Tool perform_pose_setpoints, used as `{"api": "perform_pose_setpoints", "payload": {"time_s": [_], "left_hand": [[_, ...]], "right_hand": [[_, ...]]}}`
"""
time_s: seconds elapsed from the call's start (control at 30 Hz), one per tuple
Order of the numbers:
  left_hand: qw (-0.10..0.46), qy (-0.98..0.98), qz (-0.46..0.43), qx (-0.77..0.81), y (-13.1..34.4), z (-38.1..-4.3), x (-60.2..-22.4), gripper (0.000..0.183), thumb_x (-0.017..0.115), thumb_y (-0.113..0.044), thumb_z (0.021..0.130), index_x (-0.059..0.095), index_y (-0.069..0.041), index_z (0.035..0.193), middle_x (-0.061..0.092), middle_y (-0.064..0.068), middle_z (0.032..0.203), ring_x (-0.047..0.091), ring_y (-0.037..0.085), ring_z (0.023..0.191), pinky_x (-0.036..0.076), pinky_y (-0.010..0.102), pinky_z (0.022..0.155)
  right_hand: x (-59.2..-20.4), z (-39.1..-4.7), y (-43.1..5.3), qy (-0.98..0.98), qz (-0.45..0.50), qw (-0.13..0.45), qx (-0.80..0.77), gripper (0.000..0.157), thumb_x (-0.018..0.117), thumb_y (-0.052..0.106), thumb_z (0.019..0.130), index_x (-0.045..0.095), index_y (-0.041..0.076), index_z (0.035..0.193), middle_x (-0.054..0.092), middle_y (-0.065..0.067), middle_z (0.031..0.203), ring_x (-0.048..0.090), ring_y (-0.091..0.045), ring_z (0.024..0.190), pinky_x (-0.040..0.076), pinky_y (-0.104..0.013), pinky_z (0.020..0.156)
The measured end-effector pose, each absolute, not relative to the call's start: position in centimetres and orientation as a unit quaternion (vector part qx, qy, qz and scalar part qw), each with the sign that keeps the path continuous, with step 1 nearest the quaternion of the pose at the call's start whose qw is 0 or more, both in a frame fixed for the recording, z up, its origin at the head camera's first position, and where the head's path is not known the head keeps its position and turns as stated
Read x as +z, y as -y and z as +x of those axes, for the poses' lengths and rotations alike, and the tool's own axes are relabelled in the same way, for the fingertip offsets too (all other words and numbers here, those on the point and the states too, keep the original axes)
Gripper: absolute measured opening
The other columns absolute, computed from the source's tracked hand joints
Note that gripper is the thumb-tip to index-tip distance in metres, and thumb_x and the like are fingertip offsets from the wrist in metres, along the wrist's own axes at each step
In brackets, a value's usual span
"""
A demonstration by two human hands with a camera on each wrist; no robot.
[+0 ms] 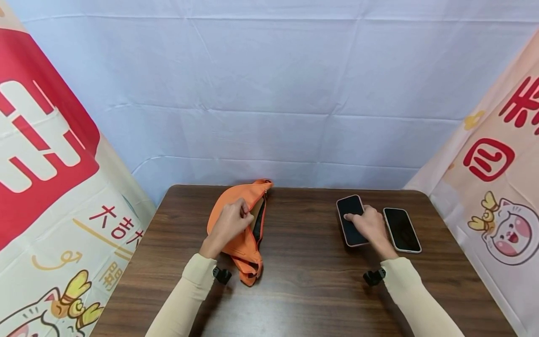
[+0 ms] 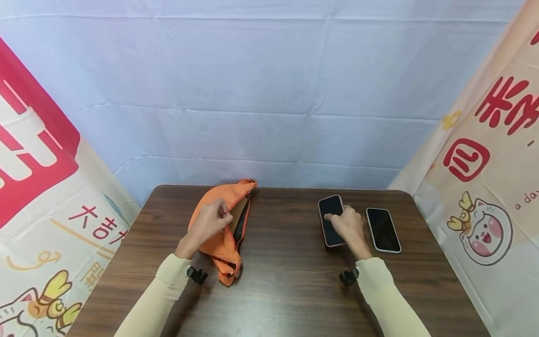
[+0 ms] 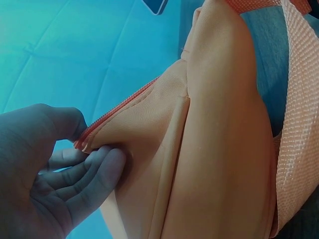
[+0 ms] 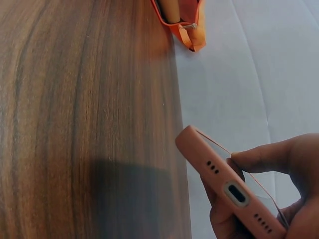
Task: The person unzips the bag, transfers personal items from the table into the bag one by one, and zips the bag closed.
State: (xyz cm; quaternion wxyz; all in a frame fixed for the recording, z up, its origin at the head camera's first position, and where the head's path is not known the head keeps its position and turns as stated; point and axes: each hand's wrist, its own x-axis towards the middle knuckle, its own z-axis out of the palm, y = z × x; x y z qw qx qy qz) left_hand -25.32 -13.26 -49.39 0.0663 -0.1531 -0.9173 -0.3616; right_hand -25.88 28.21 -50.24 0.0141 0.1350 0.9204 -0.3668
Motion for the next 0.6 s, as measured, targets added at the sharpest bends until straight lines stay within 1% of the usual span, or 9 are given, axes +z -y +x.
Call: {"api": "perform_pose_setpoints", "payload": {"time_s": [0.37,0.6], "left_hand": [[0.067,0.917,-0.155,-0.362,13.2,-25.4,-49.6,0.009,0.062,-0.006,0.097,0.055,-0.008,0.091,0.056,0.002,0.073,0.046,0.011,0.056,0.036,0.023,0.055],[0.068,0.916,-0.154,-0.365,13.2,-25.4,-49.8,0.008,0.062,-0.006,0.097,0.056,-0.008,0.092,0.056,0.002,0.073,0.046,0.011,0.056,0.036,0.023,0.055]], "right_hand": [[-49.9,-25.8,-27.4,-0.917,0.138,0.019,-0.374,0.072,0.070,0.031,0.097,0.046,-0.013,0.148,0.067,-0.035,0.115,0.071,-0.027,0.072,0.056,-0.033,0.057],[-50.1,-26.0,-27.1,-0.920,0.132,0.016,-0.369,0.073,0.071,0.033,0.097,0.047,-0.014,0.147,0.068,-0.035,0.114,0.072,-0.030,0.076,0.055,-0.034,0.059]]}}
